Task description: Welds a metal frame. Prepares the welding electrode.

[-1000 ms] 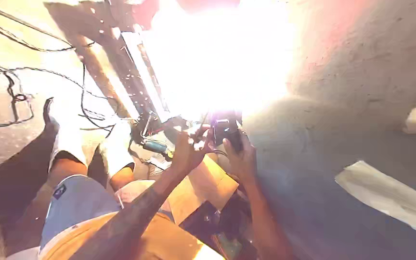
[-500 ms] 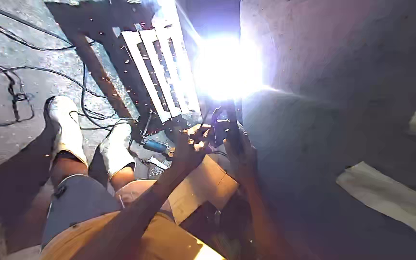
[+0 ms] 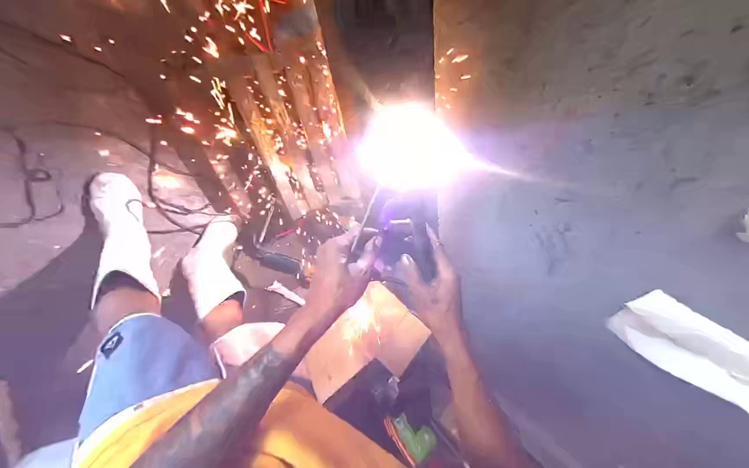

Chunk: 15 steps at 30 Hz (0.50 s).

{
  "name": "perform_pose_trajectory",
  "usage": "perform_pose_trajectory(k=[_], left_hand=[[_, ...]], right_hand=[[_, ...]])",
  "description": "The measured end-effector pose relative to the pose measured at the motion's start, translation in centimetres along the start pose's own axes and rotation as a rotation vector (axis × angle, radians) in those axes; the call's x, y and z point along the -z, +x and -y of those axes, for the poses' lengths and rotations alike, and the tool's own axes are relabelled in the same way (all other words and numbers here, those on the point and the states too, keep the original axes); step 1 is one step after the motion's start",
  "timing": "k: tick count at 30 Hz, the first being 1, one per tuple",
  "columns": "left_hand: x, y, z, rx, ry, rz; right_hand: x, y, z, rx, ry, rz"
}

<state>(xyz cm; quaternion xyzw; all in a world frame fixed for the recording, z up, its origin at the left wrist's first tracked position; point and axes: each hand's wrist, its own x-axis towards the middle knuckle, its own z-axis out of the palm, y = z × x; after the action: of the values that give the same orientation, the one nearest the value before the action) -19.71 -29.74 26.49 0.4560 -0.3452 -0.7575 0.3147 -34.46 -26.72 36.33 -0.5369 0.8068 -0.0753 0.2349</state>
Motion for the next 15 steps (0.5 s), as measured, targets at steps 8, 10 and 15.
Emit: perform_pose_trajectory(k=[8,10,15], left_hand=[[0.1,0.3,0.2,-0.009,-0.032,0.02],[0.1,0.2,0.0,0.02,0.01,0.017],[0.7,-0.5,-0.8,0.106,0.118,0.035]], right_hand=[[0.1,0.3,0.2,-0.003,-0.032,0.027],[-0.1,0.4,0.2,-0.04,-0.051,0.015],[0.2,0.0,1.0,-0.094,-0.06,0.044]])
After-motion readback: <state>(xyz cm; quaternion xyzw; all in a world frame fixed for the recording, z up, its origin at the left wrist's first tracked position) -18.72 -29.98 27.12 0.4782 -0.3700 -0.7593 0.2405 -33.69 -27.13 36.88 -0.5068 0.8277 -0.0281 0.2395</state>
